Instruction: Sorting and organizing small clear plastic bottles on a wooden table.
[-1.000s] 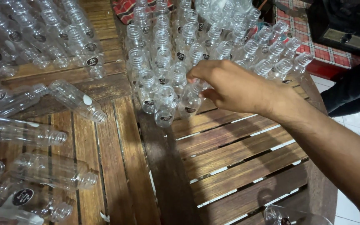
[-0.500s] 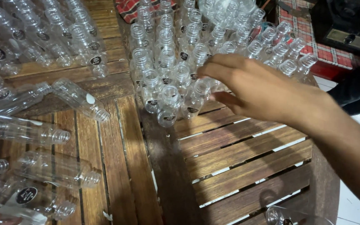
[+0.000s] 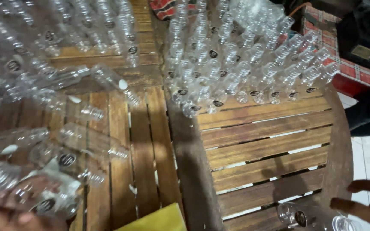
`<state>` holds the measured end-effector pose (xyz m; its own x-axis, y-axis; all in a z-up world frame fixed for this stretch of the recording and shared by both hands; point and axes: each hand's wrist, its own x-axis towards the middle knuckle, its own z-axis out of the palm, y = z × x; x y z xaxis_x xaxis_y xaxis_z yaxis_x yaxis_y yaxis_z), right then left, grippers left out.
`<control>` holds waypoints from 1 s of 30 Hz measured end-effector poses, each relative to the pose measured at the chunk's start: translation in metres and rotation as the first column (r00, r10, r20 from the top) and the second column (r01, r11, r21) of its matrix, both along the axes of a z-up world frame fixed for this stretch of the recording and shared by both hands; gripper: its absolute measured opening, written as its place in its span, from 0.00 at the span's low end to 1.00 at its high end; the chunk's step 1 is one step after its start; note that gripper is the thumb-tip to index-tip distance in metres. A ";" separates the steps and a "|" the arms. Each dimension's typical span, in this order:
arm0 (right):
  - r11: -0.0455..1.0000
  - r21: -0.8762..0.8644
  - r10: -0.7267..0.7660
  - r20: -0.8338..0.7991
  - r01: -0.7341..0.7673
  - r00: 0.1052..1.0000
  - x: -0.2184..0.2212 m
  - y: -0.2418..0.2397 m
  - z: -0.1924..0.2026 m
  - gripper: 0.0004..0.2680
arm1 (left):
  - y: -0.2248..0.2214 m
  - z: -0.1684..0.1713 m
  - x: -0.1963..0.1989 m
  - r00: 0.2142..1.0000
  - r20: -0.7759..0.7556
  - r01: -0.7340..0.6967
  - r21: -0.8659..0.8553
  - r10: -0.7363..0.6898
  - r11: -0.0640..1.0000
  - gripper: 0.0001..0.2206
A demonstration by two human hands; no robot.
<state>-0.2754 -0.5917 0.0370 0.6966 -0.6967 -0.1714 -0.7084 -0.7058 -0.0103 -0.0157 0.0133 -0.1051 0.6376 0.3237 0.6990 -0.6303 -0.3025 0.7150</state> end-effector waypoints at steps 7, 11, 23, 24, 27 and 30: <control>0.722 -0.115 0.689 0.206 -0.682 0.695 0.004 0.033 0.005 0.17 | -0.011 0.006 0.048 0.994 0.088 0.077 -0.058 -0.072 0.995 0.28; 0.761 0.024 0.603 0.342 -0.648 0.721 0.022 0.023 0.016 0.21 | -0.007 0.001 0.046 0.994 0.068 0.092 -0.089 -0.086 0.992 0.30; 0.279 0.442 0.599 0.614 -0.852 0.514 0.206 0.156 0.126 0.18 | -0.036 0.055 0.019 0.955 -0.165 0.217 -0.175 -0.246 0.960 0.31; 0.142 0.497 0.479 0.722 -0.856 0.499 0.224 0.172 0.119 0.17 | -0.039 0.065 0.018 0.931 -0.241 0.228 -0.205 -0.275 0.952 0.31; -0.213 0.489 0.318 0.854 -0.846 0.413 0.281 0.241 0.099 0.17 | -0.048 0.064 0.033 0.868 -0.216 0.348 -0.381 -0.448 0.857 0.28; -0.458 0.459 0.242 0.889 -0.761 0.390 0.323 0.306 0.086 0.17 | -0.037 0.007 0.083 0.845 -0.244 0.338 -0.444 -0.475 0.830 0.20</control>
